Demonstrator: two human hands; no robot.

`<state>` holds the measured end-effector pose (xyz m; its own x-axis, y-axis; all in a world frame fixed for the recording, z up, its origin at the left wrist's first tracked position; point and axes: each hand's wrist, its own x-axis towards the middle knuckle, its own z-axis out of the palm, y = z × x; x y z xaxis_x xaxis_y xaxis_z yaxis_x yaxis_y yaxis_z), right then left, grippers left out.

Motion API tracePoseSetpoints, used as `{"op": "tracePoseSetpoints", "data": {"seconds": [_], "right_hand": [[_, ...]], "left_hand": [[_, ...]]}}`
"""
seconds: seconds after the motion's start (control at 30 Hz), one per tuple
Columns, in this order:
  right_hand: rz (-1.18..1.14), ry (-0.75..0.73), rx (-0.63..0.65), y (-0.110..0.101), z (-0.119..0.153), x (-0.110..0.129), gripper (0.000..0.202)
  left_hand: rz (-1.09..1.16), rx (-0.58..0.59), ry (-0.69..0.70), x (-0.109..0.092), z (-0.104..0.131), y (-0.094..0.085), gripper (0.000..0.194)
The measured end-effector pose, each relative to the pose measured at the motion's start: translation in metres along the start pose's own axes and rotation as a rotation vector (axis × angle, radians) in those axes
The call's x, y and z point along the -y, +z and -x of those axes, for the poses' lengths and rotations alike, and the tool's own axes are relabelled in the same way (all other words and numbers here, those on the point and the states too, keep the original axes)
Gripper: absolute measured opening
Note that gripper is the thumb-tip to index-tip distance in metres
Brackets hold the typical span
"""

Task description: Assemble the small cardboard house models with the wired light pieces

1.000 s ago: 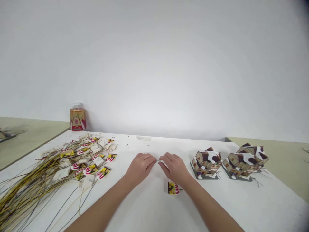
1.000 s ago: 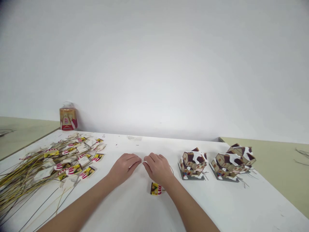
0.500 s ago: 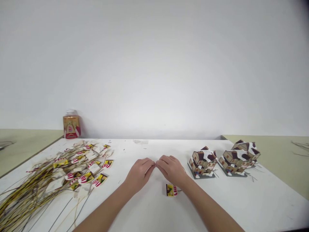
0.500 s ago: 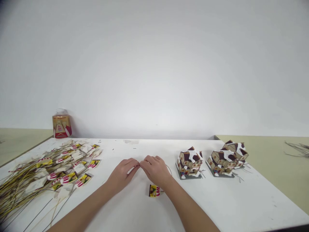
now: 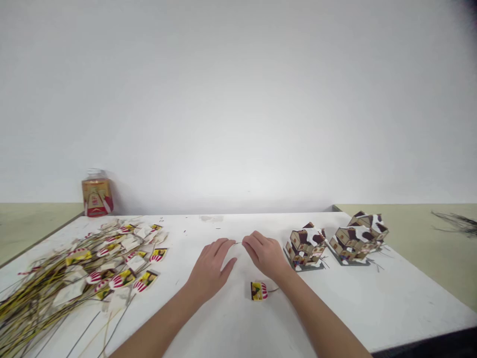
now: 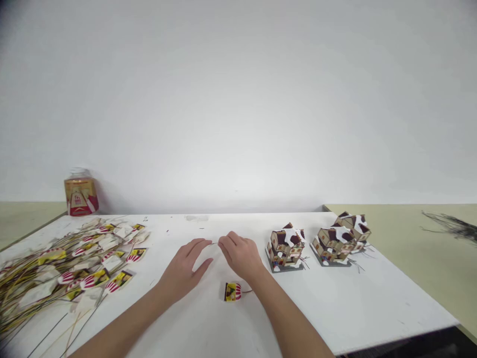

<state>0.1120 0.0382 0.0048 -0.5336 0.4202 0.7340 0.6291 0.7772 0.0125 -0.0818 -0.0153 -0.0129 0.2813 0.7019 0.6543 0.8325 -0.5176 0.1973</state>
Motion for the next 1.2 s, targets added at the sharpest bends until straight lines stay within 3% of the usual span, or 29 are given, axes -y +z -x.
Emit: {"op": "tracePoseSetpoints", "data": {"seconds": [0.33, 0.47, 0.6, 0.93, 1.2], "right_hand": [[0.536, 0.226, -0.246, -0.039, -0.002, -0.045, 0.012], [0.619, 0.420, -0.258, -0.046, 0.001, -0.057, 0.018], [0.759, 0.573, -0.250, -0.041, 0.005, -0.064, 0.020], [0.871, 0.587, -0.185, -0.031, 0.012, -0.065, 0.019], [0.658, 0.564, -0.174, -0.031, 0.005, -0.053, 0.019]], "left_hand": [[-0.039, 0.111, 0.066, -0.002, 0.002, 0.001, 0.019], [-0.037, 0.115, 0.050, -0.001, 0.003, 0.001, 0.018], [-0.023, 0.110, 0.060, -0.003, 0.003, 0.000, 0.017], [0.000, 0.086, 0.081, -0.009, 0.004, -0.001, 0.017], [-0.007, 0.095, 0.056, -0.010, 0.005, -0.002, 0.017]]}}
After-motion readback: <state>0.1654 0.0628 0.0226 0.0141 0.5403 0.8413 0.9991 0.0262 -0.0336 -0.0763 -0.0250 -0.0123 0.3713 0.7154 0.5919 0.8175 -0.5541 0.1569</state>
